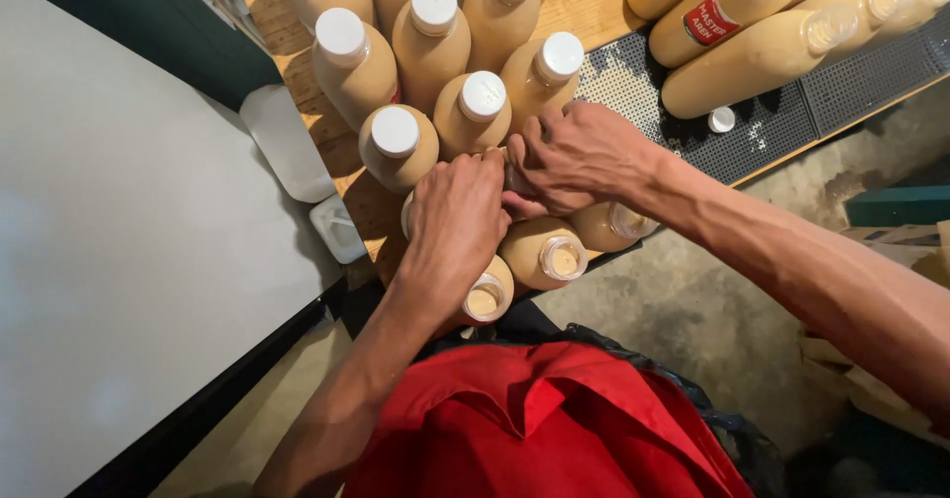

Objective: The person is manually capping a large number of filled bottles by fetching caps from a basket and screwing them on one by one.

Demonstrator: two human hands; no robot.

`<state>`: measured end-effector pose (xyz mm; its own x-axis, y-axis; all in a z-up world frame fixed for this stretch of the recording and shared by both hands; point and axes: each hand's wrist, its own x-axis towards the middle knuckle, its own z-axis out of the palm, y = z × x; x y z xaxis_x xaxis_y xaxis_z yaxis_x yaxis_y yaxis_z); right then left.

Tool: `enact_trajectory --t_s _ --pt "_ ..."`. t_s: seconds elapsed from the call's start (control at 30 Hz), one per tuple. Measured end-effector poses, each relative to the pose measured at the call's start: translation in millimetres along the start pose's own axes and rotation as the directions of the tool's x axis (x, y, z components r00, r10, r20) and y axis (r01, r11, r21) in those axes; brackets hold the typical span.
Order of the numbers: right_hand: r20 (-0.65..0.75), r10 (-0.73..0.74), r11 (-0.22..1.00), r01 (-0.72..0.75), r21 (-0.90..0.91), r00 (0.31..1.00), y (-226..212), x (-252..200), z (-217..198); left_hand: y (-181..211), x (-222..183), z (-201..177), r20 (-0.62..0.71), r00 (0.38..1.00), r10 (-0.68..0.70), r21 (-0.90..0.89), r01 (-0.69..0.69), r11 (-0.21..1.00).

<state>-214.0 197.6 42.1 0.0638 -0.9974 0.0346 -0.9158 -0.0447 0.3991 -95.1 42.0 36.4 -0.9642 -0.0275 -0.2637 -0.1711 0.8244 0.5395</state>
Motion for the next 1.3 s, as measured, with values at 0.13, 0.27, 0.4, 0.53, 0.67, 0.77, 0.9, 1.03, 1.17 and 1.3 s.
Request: enact_trajectory --t_s 0.13,0.27,0.4,0.53,0.67,0.77,0.9,1.03,1.17,1.3 --pt "0.254 0.26 0.966 -0.253 -0.061 0.932 -25.4 5.1 -11.7 4.2 -3.3 -4.1 -0.004 0.999 -0.04 0.01 0.04 0.999" --pt "0.358 0.607 0.783 -0.609 -0.122 0.709 -57.7 21.3 -18.1 8.7 -5.0 -23.1 0.03 0.994 -0.101 -0.069 0.103 0.992" --pt "0.539 0.729 0.505 -0.863 -0.006 0.422 -58.9 39.6 -29.4 13.8 -9.3 -31.8 0.046 0.992 -0.119 -0.012 0.119 0.993" --pt "0.409 0.778 0.341 -0.867 0.365 0.477 -37.3 -8.8 -100.2 14.8 -18.3 -25.7 -0.037 0.991 -0.132 -0.021 0.132 0.991" --pt "0.055 0.992 0.006 -0.481 0.877 0.113 -20.0 -144.3 -89.8 13.4 -13.9 -30.7 -0.138 0.99 -0.032 0.029 0.036 0.999" --pt "0.216 0.967 -0.196 -0.938 0.286 -0.136 3.1 -239.6 2.9 25.0 -18.8 -33.4 -0.129 0.99 -0.051 0.032 0.056 0.998" --pt "0.443 0.884 -0.259 -0.944 0.203 -0.147 24.4 -285.3 131.2 27.4 -26.8 -25.5 -0.271 0.957 0.103 0.133 -0.069 0.989" --pt "0.478 0.877 -0.123 -0.983 0.135 -0.044 18.7 -269.9 177.5 28.9 -43.5 -20.2 -0.37 0.9 0.23 0.161 -0.181 0.97" --pt "0.375 0.915 0.111 -0.987 0.115 0.147 17.4 -276.2 189.8 51.2 -54.8 -32.7 -0.454 0.861 0.23 0.033 -0.241 0.97" --pt "0.371 0.872 0.198 -0.924 0.328 0.319 3.2 -299.6 159.2 59.2 -51.0 -23.0 -0.485 0.857 0.175 -0.004 -0.202 0.979"
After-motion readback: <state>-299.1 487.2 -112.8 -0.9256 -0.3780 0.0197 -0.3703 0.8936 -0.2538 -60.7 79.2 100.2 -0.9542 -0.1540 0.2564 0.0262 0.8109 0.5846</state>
